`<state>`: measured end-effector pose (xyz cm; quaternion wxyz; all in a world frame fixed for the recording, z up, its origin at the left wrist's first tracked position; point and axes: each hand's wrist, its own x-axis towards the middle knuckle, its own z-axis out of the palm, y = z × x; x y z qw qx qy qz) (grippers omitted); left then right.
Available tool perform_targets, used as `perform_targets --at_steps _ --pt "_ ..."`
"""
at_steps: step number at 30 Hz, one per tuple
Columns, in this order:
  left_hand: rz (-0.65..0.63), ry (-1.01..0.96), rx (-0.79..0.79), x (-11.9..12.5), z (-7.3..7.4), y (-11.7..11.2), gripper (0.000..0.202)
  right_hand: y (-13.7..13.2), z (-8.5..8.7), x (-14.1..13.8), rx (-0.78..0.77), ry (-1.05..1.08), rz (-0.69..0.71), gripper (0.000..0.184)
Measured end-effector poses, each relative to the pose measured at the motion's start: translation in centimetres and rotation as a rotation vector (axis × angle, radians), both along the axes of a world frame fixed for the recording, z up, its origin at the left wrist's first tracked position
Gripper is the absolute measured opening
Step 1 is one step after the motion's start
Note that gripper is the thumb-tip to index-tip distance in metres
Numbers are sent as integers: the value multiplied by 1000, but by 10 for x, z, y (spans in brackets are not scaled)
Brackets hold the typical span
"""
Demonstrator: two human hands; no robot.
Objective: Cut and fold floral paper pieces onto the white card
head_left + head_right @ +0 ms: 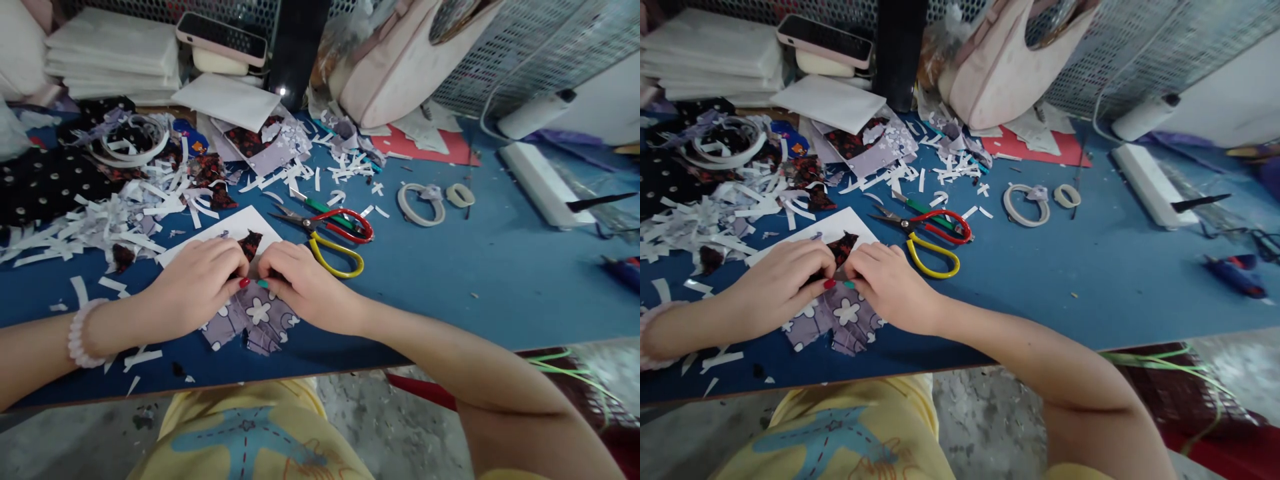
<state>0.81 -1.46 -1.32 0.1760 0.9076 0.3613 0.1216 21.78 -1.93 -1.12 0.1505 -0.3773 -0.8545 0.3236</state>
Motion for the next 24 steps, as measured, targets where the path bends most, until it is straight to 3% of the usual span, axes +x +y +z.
perform_targets --at_steps 9,13,24 --pt "6 19 -109 -2 3 -3 9 -2 1 2 -41 43 54 13" --pt "-48 63 -81 -4 2 -2 20 0 0 4 -56 72 99 15" --pt "-86 -2 -80 -4 0 0 16 3 -1 9 -133 243 274 13"
